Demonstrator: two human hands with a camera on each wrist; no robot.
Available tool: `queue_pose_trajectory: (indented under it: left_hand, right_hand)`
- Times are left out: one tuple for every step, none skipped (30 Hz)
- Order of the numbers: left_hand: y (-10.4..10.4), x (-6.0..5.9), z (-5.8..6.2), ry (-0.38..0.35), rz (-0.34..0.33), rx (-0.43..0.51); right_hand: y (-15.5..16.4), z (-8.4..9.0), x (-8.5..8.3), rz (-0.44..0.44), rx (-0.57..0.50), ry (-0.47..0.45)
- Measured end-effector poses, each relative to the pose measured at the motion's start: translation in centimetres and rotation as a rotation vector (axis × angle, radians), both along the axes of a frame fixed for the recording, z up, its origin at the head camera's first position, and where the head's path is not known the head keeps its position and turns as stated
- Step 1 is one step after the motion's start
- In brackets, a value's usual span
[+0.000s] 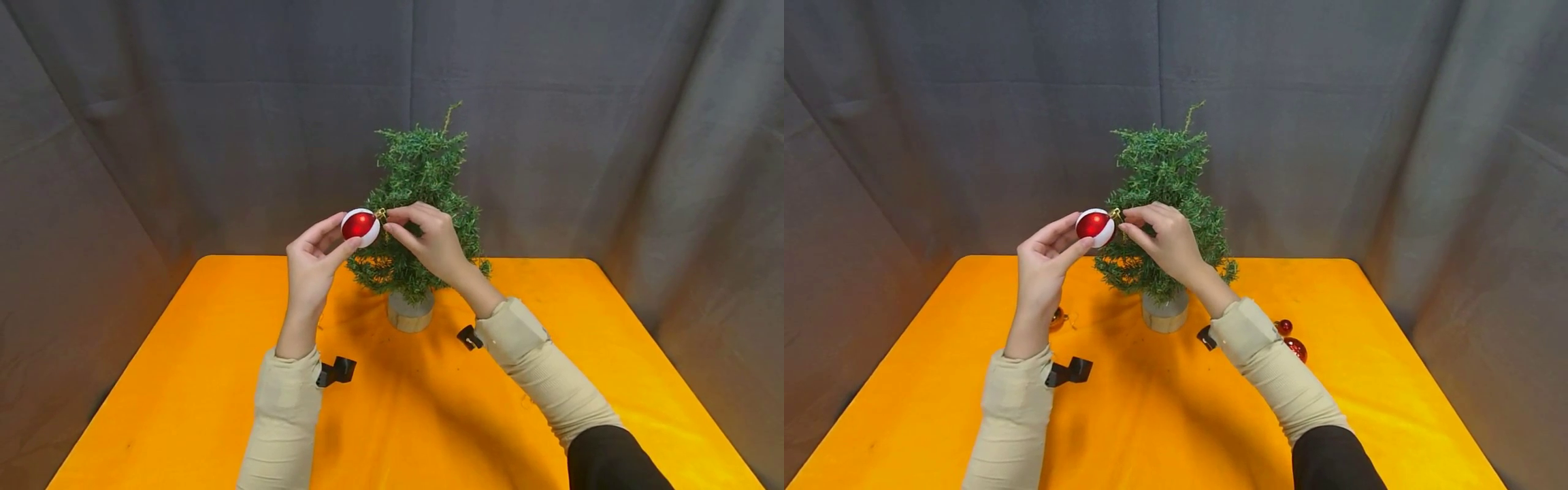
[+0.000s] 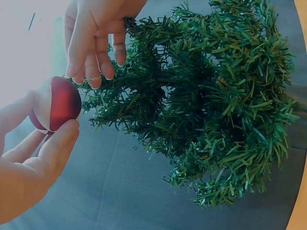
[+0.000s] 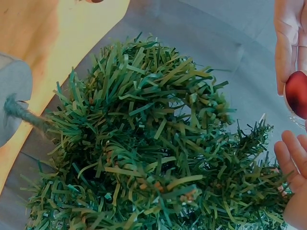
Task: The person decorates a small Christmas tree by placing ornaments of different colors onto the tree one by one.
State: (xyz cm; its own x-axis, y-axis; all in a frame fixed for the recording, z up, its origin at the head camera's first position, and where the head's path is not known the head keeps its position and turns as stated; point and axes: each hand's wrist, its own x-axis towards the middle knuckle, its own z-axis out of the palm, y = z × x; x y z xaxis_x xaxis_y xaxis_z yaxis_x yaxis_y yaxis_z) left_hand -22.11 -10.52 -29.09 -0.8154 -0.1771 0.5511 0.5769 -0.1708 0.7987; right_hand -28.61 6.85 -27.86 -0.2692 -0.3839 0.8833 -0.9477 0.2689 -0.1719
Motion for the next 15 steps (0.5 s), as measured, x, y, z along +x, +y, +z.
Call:
queue_pose_trajectory:
  left_hand:
    - [0.00, -0.02, -0.01, -0.001, 0.000, 0.000]
    - [0.01, -0.05, -0.03, -0.001, 0.000, 0.001]
    - [0.03, -0.09, -0.05, -0.001, 0.001, 0.000]
    - [0.05, -0.10, -0.07, -0.002, -0.001, 0.001]
    - [0.09, -0.12, -0.08, -0.001, -0.003, 0.003]
    - [0.12, -0.16, -0.11, 0.001, -0.005, 0.007]
    - [0.13, -0.18, -0.14, 0.003, -0.007, 0.010]
    - [0.15, -0.20, -0.17, 0.003, -0.010, 0.014]
    - [0.17, -0.22, -0.20, 0.003, -0.013, 0.017]
    - [0.19, -0.24, -0.23, 0.002, -0.017, 0.023]
    - [0.19, -0.27, -0.28, 0.000, -0.020, 0.030]
    - [0.19, -0.30, -0.34, -0.004, -0.022, 0.035]
    - [0.19, -0.31, -0.38, -0.009, -0.026, 0.043]
    - [0.17, -0.34, -0.44, -0.016, -0.031, 0.051]
    - [0.15, -0.37, -0.50, -0.024, -0.034, 0.059]
  right_hand:
    - [-0.01, 0.01, 0.01, -0.006, 0.003, 0.002]
    - [-0.02, 0.02, 0.03, -0.008, 0.004, 0.001]
    - [-0.03, 0.04, 0.05, -0.011, 0.006, 0.000]
    - [-0.03, 0.05, 0.07, -0.012, 0.006, -0.002]
    - [-0.04, 0.06, 0.08, -0.011, 0.005, -0.004]
    - [-0.05, 0.07, 0.09, -0.013, 0.006, -0.004]
    - [-0.07, 0.07, 0.09, -0.015, 0.006, -0.005]
    - [-0.09, 0.07, 0.09, -0.016, 0.006, -0.007]
    - [-0.10, 0.06, 0.08, -0.019, 0.007, -0.008]
    - [-0.11, 0.06, 0.06, -0.020, 0.006, -0.010]
    - [-0.11, 0.06, 0.06, -0.023, 0.006, -0.013]
    - [-0.10, 0.05, 0.04, -0.026, 0.005, -0.017]
    - [-0.09, 0.04, 0.01, -0.026, 0.000, -0.021]
    - [-0.08, 0.05, -0.01, -0.022, -0.008, -0.026]
    - [-0.07, 0.05, -0.03, -0.016, -0.017, -0.034]
